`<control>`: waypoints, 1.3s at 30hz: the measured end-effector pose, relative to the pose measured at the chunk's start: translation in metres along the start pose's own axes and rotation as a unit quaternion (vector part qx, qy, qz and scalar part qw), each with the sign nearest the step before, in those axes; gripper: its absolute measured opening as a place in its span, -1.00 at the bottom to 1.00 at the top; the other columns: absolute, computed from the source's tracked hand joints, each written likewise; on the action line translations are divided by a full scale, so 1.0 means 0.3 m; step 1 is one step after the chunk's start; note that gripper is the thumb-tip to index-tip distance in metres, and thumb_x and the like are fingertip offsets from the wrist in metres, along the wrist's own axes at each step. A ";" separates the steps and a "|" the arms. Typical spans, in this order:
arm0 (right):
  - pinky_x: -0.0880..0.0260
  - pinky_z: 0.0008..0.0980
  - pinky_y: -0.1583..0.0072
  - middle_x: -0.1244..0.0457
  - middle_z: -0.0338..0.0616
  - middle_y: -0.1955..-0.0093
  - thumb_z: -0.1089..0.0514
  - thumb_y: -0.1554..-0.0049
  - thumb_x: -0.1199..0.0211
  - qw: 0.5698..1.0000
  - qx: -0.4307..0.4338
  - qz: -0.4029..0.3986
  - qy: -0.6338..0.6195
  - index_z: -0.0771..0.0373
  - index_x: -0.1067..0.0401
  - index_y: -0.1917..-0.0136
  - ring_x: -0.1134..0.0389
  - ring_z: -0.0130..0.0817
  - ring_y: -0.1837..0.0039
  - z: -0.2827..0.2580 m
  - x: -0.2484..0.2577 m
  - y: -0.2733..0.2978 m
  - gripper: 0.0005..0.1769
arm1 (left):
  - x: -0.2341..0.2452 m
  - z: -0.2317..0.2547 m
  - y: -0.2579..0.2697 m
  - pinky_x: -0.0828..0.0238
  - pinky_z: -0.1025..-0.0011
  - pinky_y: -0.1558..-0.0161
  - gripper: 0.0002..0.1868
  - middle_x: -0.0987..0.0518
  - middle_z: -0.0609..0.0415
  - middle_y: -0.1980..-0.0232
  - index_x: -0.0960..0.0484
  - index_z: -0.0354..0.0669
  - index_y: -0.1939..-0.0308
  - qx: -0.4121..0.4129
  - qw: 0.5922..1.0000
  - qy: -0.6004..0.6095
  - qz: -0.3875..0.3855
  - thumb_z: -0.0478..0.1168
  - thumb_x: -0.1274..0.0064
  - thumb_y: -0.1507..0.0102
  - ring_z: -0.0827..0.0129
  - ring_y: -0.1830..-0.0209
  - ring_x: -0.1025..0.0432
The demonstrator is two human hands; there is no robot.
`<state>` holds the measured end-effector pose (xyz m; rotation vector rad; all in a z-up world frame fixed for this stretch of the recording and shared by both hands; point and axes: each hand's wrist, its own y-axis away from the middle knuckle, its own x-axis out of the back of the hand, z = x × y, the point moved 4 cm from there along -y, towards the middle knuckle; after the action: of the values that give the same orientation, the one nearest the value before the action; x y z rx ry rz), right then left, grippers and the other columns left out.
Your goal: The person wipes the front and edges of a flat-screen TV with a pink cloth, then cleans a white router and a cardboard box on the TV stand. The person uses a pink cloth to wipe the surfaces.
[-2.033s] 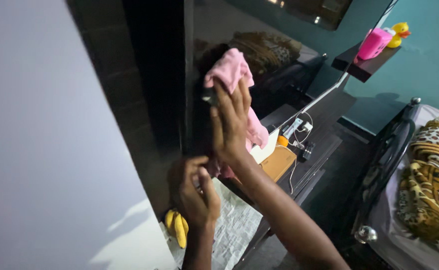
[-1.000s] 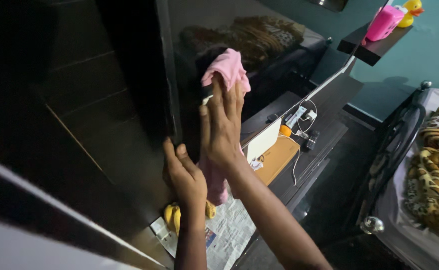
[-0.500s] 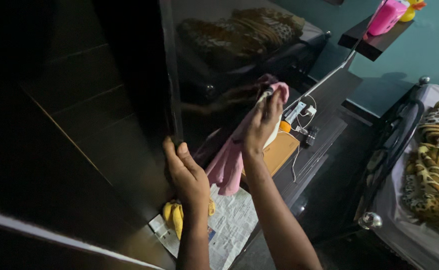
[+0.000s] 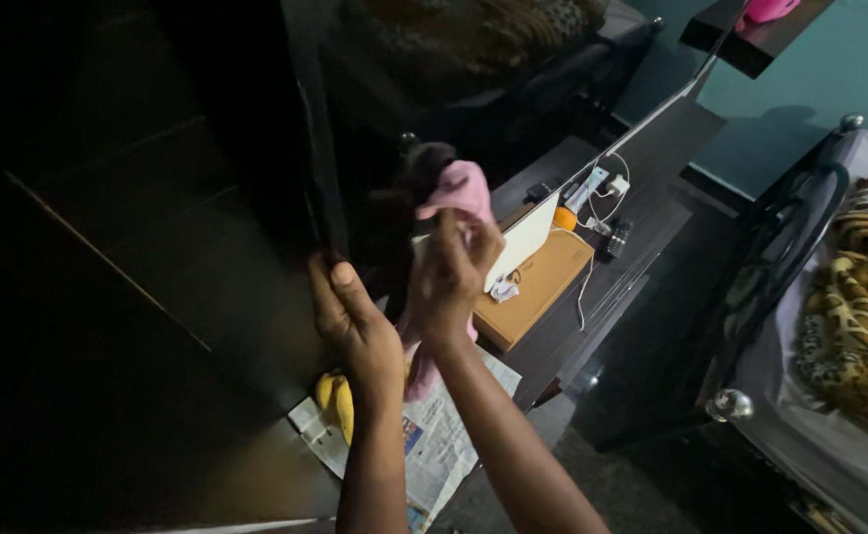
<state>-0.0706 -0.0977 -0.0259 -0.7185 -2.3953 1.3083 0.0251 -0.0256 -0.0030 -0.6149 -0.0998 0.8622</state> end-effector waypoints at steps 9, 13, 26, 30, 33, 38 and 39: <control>-0.34 -0.23 -0.30 -0.12 -0.03 -0.27 0.41 -0.21 -0.14 0.993 -0.111 0.030 0.006 0.21 -0.34 -0.50 -0.21 -0.12 -0.30 0.232 0.003 -0.065 -0.40 | 0.003 -0.022 0.009 -0.40 0.36 0.21 -0.40 -0.60 -0.07 0.20 -0.46 -0.29 -0.18 0.033 0.998 -0.052 0.012 0.19 0.40 -0.51 0.21 0.24 -0.52; -0.43 -0.27 -0.18 -0.14 -0.04 -0.33 0.27 -0.30 -0.12 0.975 -0.149 0.066 -0.153 0.17 -0.31 -0.36 -0.30 -0.21 -0.18 0.118 0.077 -0.083 -0.64 | -0.005 -0.029 0.006 -0.39 0.34 0.18 -0.44 -0.59 -0.06 0.20 -0.46 -0.28 -0.17 0.018 0.999 -0.039 0.015 0.15 0.38 -0.54 0.24 0.23 -0.50; -0.36 -0.23 -0.31 -0.11 0.03 -0.25 0.37 -0.16 -0.20 0.998 -0.039 0.020 -0.046 0.25 -0.31 -0.26 -0.24 -0.10 -0.31 0.070 -0.007 0.091 -0.61 | 0.006 -0.032 0.031 -0.38 0.36 0.15 -0.51 -0.54 -0.08 0.17 -0.42 -0.31 -0.20 -0.009 0.998 -0.054 0.017 0.08 0.37 -0.59 0.24 0.21 -0.44; -0.36 -0.18 -0.36 -0.10 0.04 -0.26 0.32 -0.32 -0.15 0.995 -0.090 0.044 -0.026 0.29 -0.33 -0.31 -0.24 -0.08 -0.33 0.212 -0.001 0.024 -0.71 | 0.005 -0.036 0.038 -0.36 0.38 0.18 -0.48 -0.52 -0.03 0.23 -0.40 -0.31 -0.25 0.017 0.999 -0.047 0.013 0.09 0.38 -0.56 0.27 0.27 -0.42; -0.46 -0.25 -0.29 -0.09 0.03 -0.27 0.26 -0.30 -0.08 0.983 -0.159 0.045 -0.075 0.29 -0.27 -0.34 -0.28 -0.19 -0.29 0.314 0.010 -0.011 -0.66 | 0.004 -0.052 0.039 -0.29 0.37 0.31 -0.45 -0.49 0.01 0.33 -0.41 -0.24 -0.28 0.074 0.994 -0.081 0.013 0.11 0.39 -0.49 0.32 0.40 -0.37; -0.37 -0.23 -0.40 -0.18 0.00 -0.31 0.30 -0.29 -0.10 0.981 -0.176 0.048 -0.074 0.29 -0.27 -0.33 -0.27 -0.20 -0.39 0.436 0.016 0.042 -0.66 | 0.005 -0.033 0.042 -0.34 0.41 0.15 -0.46 -0.47 0.02 0.25 -0.41 -0.29 -0.24 -0.011 0.998 -0.056 0.006 0.13 0.42 -0.60 0.38 0.26 -0.38; -0.38 -0.26 -0.40 -0.17 -0.02 -0.31 0.30 -0.29 -0.09 0.977 -0.189 0.046 -0.087 0.29 -0.26 -0.32 -0.27 -0.21 -0.38 0.458 0.013 0.066 -0.67 | 0.005 -0.034 0.043 -0.33 0.42 0.18 -0.45 -0.44 0.02 0.29 -0.41 -0.30 -0.24 -0.002 0.998 -0.060 0.005 0.13 0.42 -0.58 0.38 0.31 -0.35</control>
<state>-0.1367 -0.1809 -0.1153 -0.8545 -2.8252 0.9895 0.0206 -0.0230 -0.0186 -0.5670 -0.2072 0.9083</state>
